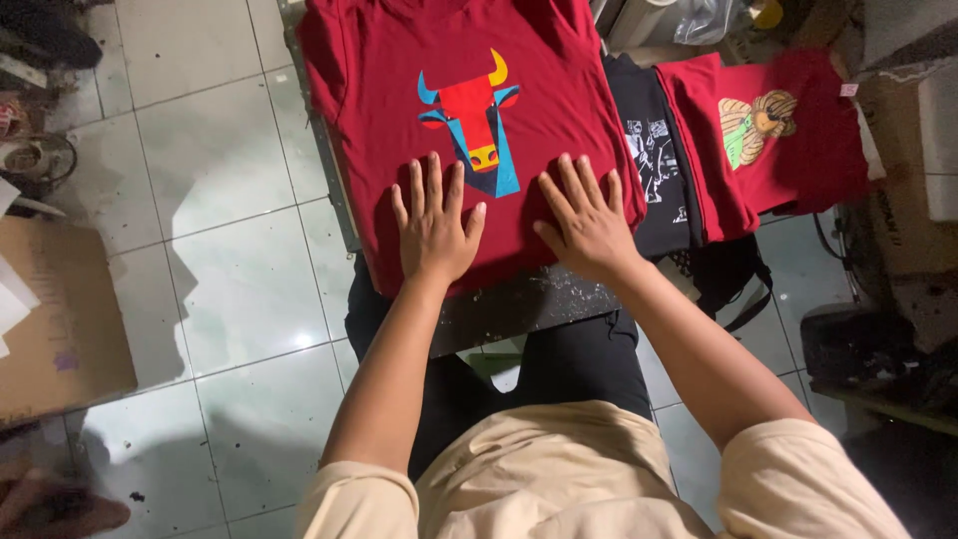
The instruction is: The person folds a red t-shirt with a bull graphic and a black t-shirt with a graphic print on a flat surface. They smooth the fabric with their hands and stack the folded shirts.
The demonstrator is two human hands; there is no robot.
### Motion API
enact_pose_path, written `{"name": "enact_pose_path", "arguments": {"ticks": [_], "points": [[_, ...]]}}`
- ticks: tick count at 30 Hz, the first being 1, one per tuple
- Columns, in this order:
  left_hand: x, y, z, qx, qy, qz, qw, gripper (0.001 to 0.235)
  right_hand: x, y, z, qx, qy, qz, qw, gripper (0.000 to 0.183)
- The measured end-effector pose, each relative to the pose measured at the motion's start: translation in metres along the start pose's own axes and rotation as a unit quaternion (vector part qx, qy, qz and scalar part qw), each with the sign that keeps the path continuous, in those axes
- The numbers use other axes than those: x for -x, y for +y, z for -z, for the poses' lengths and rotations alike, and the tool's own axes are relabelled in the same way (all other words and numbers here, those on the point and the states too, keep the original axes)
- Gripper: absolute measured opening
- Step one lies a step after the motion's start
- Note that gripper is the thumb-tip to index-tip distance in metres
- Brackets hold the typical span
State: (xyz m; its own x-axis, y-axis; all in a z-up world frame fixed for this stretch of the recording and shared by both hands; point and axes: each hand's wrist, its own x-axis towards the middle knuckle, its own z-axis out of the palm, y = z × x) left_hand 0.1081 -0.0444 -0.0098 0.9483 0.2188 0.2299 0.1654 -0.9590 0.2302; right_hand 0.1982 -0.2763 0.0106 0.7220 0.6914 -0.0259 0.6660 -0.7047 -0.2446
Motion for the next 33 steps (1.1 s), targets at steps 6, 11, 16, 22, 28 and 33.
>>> {"name": "enact_pose_path", "arguments": {"ticks": [6, 11, 16, 22, 28, 33], "points": [[-0.002, -0.003, -0.001, -0.007, -0.042, 0.009, 0.999, 0.068, -0.052, -0.02, -0.016, -0.125, 0.066, 0.01, 0.99, 0.062], [-0.002, -0.003, 0.0, -0.006, -0.035, 0.018, 0.999, 0.067, -0.092, -0.05, -0.003, -0.073, 0.025, 0.028, 0.997, 0.068], [-0.001, 0.0, 0.003, -0.008, -0.026, 0.018, 0.999, 0.067, -0.086, -0.022, 0.009, -0.022, 0.017, -0.011, 1.0, 0.068], [-0.001, -0.005, 0.0, 0.006, 0.008, 0.002, 1.0, 0.066, -0.048, -0.016, 0.02, -0.007, -0.014, -0.074, 0.997, 0.068], [-0.02, -0.04, -0.002, 0.039, 0.015, -0.026, 0.999, 0.063, -0.043, -0.019, 0.023, -0.01, -0.008, -0.077, 0.997, 0.069], [-0.019, -0.037, 0.016, 0.004, -0.036, 0.039, 0.999, 0.065, -0.046, -0.02, 0.022, -0.01, -0.002, -0.081, 0.997, 0.067]]}}
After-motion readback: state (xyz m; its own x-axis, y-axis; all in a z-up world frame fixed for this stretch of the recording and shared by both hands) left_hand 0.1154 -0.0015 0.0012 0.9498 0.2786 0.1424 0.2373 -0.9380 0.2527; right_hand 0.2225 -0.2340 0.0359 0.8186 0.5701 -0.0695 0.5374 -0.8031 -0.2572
